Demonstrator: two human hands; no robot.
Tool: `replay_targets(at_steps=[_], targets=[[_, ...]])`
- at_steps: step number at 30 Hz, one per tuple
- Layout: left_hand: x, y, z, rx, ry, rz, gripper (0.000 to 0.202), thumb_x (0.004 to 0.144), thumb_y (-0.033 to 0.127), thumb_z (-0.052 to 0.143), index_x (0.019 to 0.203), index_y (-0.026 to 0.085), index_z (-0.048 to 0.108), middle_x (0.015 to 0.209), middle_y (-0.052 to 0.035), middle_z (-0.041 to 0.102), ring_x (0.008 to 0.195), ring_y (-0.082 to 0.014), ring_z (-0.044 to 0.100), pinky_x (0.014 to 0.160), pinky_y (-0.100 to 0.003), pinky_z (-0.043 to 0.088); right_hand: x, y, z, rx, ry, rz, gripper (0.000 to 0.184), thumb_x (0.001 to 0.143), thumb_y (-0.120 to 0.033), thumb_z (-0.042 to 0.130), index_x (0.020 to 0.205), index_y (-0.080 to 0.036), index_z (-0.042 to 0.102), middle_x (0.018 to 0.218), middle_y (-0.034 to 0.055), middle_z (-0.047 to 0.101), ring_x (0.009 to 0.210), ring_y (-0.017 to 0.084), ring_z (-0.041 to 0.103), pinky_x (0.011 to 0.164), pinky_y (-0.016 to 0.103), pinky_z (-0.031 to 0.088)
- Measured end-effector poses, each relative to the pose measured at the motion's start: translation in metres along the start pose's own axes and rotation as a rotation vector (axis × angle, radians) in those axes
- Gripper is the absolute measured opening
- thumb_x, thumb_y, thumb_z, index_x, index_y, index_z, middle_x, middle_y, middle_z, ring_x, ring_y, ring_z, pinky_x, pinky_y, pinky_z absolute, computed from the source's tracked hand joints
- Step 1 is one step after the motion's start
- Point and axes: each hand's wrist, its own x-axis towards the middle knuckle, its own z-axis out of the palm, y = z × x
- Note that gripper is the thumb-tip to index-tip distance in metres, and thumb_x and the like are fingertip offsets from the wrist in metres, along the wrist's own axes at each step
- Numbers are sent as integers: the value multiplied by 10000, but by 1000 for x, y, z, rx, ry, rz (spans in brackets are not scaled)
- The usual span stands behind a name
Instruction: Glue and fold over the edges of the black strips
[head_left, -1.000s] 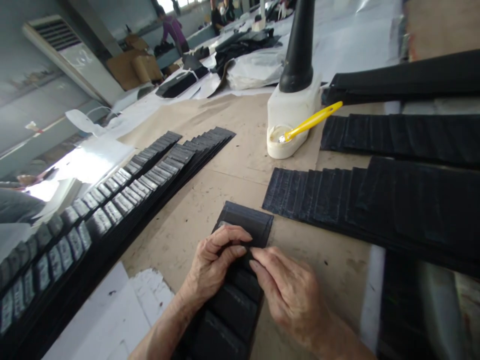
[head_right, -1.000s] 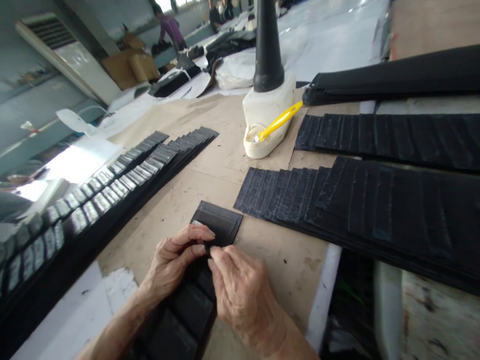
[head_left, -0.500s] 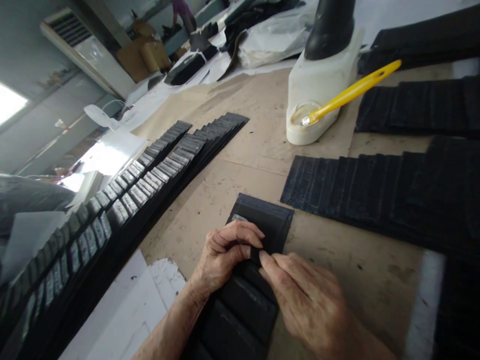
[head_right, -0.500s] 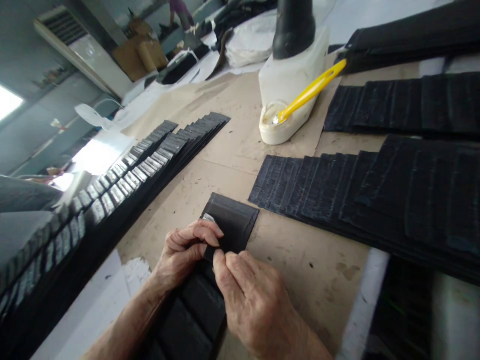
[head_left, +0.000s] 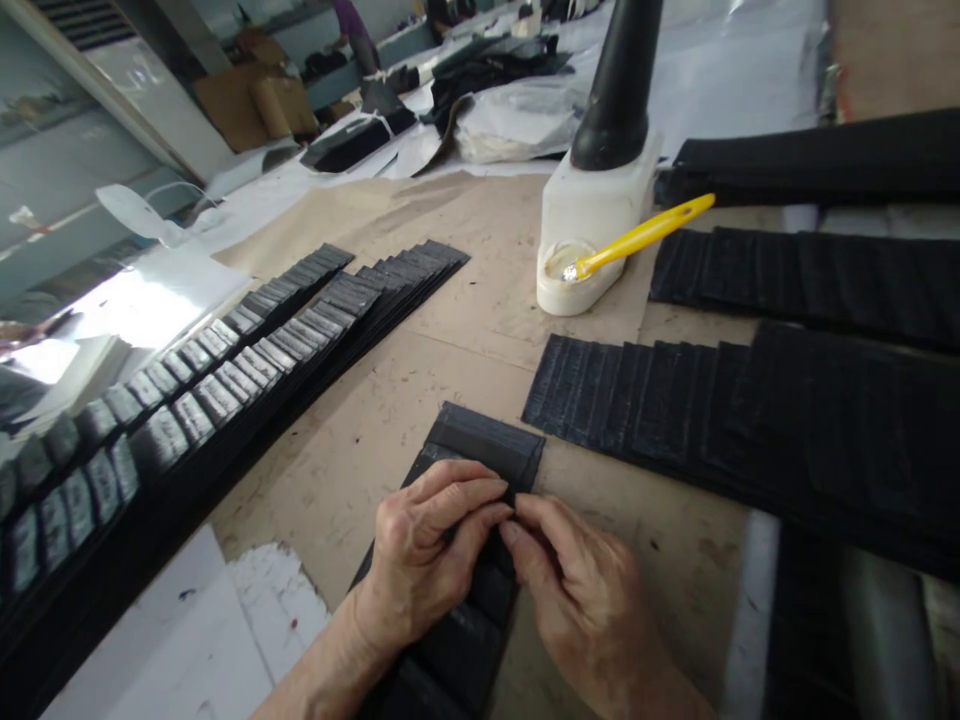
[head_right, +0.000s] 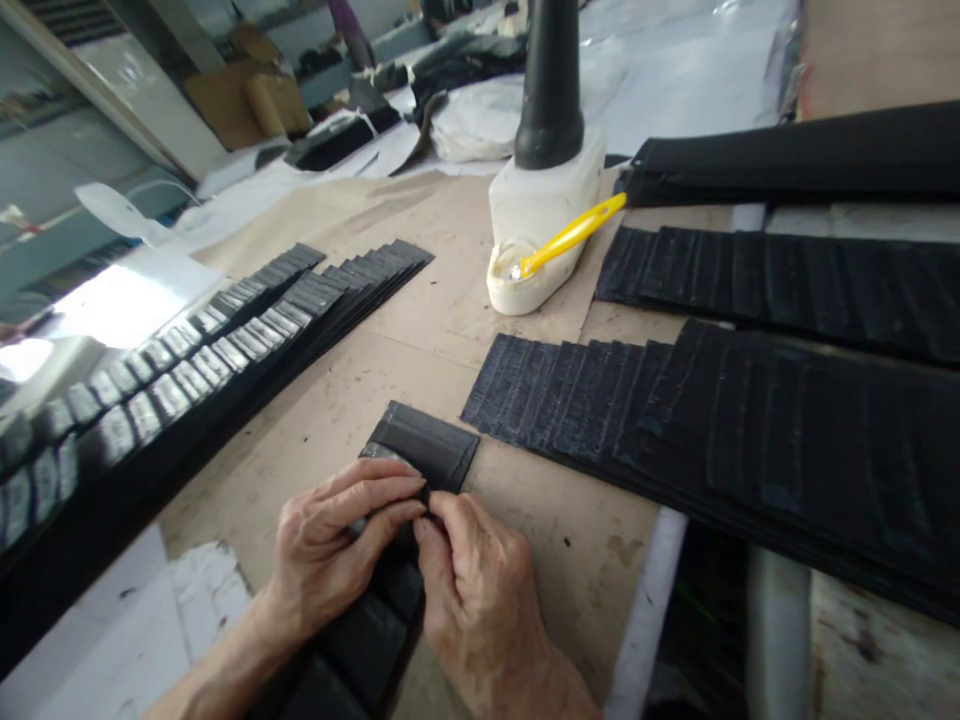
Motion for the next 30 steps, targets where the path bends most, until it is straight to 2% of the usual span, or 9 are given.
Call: replay_targets(at_steps=[8,14,17,19,22,25,27,28,30], targets=[[5,-5,-5,120,-95,186,169,813,91,541,949,142,627,896,-58,667,800,-94,636,724,-152,529,0,0,1,-57,43,-79,160,848,-89,418,827,-146,566,651,7,593,566,90,588,553,180,461],[7,-6,-10,289,-193,373,210,812,78,478,1005,106,556,934,-100,659,820,-143,627,740,-244,530,-2,1,1,-114,14,-101,188,862,-89,386,831,-158,559,670,20,600,579,108,582,552,211,465],[6,-6,-7,388,-167,473,208,818,95,452,1008,103,537,919,-118,667,804,-164,639,735,-274,537,-2,2,1,-116,0,-119,183,861,-87,388,843,-160,555,677,23,602,584,109,578,546,211,467],[4,-7,-3,400,-148,493,212,818,104,445,1009,98,536,908,-126,669,797,-170,642,728,-279,538,-1,2,0,-110,-3,-108,180,860,-93,392,837,-164,555,674,22,601,586,110,580,549,210,469],[0,-11,0,374,-128,454,205,807,96,454,990,96,546,895,-123,666,810,-162,634,727,-261,529,-1,2,-1,-98,-13,-50,180,857,-97,398,806,-170,555,654,10,590,580,105,585,557,200,463],[-1,-14,-5,424,-32,327,199,790,82,497,974,111,567,919,-99,656,824,-137,624,757,-222,517,-1,2,-2,-121,-12,17,167,844,-106,417,769,-167,553,609,-3,566,544,97,575,526,191,431],[1,-15,-10,425,-16,250,180,789,83,525,954,128,578,922,-71,649,816,-112,617,773,-190,509,0,1,-2,-143,-9,40,165,836,-111,424,746,-165,551,589,-6,557,517,92,562,500,189,409],[2,-14,-12,386,-54,215,173,798,89,526,957,133,579,929,-61,643,820,-100,612,773,-172,506,0,0,-2,-146,-10,48,167,834,-113,424,739,-166,550,581,-9,553,507,90,557,492,187,402],[5,-13,-14,252,-201,157,195,830,111,507,1012,138,568,984,-59,626,874,-91,605,784,-149,502,1,-1,-2,-132,-16,65,168,834,-118,426,725,-172,542,566,-16,545,491,86,546,479,183,391]])
